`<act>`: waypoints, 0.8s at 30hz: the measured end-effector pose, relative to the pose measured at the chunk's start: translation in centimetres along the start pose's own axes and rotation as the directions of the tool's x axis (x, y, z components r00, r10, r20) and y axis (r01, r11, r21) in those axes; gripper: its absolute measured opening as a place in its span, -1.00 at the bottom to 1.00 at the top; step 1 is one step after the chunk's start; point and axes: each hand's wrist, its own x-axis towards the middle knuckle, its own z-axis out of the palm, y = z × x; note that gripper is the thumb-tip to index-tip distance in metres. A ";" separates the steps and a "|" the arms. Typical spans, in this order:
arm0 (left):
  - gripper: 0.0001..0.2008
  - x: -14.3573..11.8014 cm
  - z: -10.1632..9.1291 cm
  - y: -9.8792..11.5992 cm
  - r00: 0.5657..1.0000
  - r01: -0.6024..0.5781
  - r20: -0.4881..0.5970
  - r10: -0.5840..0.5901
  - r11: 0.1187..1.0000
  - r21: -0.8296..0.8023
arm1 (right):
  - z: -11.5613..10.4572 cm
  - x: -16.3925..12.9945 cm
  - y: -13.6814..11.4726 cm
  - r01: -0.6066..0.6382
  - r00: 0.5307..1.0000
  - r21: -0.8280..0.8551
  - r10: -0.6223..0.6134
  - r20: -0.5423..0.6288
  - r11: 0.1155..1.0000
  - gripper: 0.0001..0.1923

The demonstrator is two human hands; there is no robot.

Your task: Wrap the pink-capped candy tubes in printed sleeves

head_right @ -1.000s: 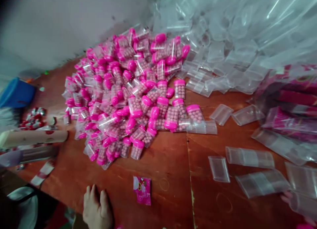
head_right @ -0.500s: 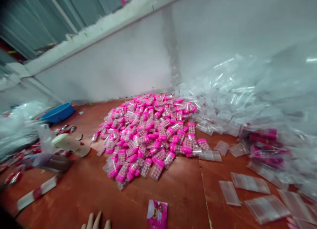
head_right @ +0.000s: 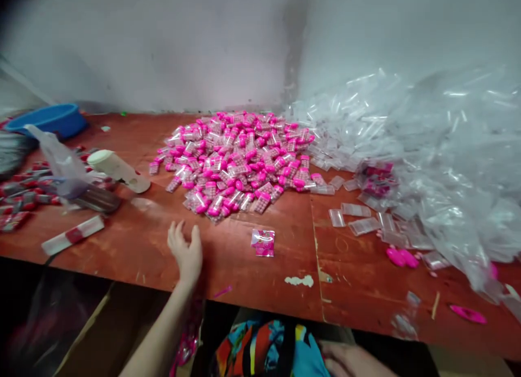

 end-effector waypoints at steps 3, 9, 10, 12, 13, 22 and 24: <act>-0.41 5.7 2.8 3.7 0.998 -0.045 0.049 0.042 0.997 0.067 | -5.1 6.1 -0.5 0.047 0.999 0.099 -0.049 0.013 0.994 -0.64; -0.25 9.6 7.7 9.6 0.932 -0.161 0.348 0.100 0.975 0.151 | -11.1 27.4 -6.1 0.187 0.793 -0.180 -0.257 -0.552 0.966 0.01; -0.27 9.2 8.1 10.1 0.924 -0.172 0.367 0.108 0.974 0.146 | -10.7 30.5 -6.8 0.138 0.781 -0.192 -0.226 -0.581 0.972 0.02; -0.32 8.1 8.4 10.7 0.921 -0.175 0.372 0.115 0.976 0.133 | -9.2 34.8 -7.4 0.038 0.812 -0.198 -0.146 -0.565 0.979 -0.02; -0.34 7.5 8.5 10.9 0.922 -0.171 0.369 0.114 0.977 0.125 | -8.1 36.1 -7.5 -0.019 0.833 -0.210 -0.101 -0.544 0.978 -0.03; -0.41 2.2 9.8 12.6 0.913 -0.156 0.390 0.120 0.986 0.060 | -4.1 33.6 -5.3 -0.008 0.877 -0.466 -0.217 -0.428 0.885 -0.17; -0.45 0.9 10.4 12.8 0.915 -0.158 0.378 0.137 0.987 0.023 | -4.4 31.9 -5.0 0.009 0.868 -0.480 -0.246 -0.432 0.877 -0.21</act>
